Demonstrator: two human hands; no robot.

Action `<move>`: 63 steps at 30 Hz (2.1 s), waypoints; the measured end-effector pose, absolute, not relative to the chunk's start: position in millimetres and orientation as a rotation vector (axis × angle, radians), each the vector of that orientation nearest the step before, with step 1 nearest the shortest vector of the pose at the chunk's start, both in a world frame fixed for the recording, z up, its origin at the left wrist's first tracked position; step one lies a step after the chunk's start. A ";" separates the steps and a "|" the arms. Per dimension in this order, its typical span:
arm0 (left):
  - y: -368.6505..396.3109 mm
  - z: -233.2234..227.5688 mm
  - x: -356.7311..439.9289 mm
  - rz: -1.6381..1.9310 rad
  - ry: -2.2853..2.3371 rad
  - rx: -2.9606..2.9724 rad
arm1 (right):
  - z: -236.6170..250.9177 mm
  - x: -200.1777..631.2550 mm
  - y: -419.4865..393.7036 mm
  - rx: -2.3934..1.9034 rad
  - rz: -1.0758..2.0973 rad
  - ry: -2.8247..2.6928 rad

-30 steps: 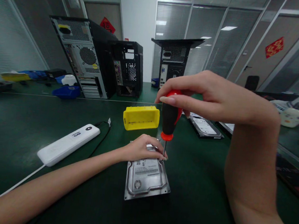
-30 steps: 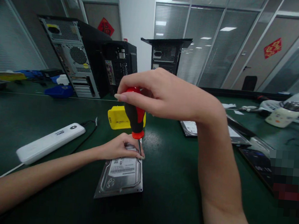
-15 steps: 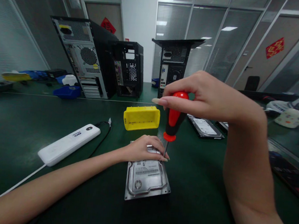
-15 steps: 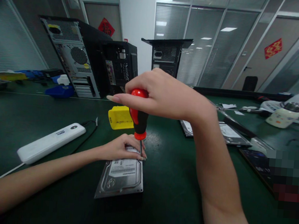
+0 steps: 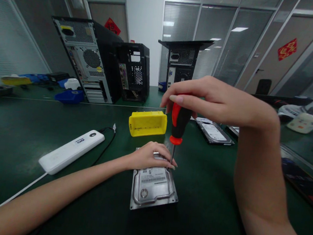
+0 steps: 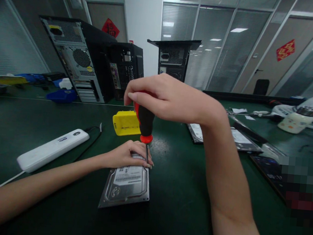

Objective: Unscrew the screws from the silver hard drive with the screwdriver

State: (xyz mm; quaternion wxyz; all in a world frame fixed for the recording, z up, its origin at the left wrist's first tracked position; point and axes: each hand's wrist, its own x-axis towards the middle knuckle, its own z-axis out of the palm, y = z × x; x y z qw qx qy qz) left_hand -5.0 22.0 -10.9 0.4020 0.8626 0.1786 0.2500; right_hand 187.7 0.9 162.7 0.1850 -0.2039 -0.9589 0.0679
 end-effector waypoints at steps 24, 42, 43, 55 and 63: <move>22.5 -12.5 -6.7 0.631 0.419 2.210 | 162.4 195.5 4.1 -0.460 0.349 -2.736; 19.3 -6.1 -4.6 0.558 0.407 2.304 | 164.1 192.4 2.1 -0.517 0.284 -2.723; 19.2 -6.3 -4.5 0.560 0.410 2.309 | 164.1 192.3 2.2 -0.529 0.285 -2.717; 21.5 -6.0 -5.4 0.536 0.415 2.269 | 161.3 184.4 4.6 -0.617 0.106 -2.681; 23.1 -7.5 -6.4 0.519 0.363 2.238 | 159.9 191.1 4.5 -0.528 0.324 -2.708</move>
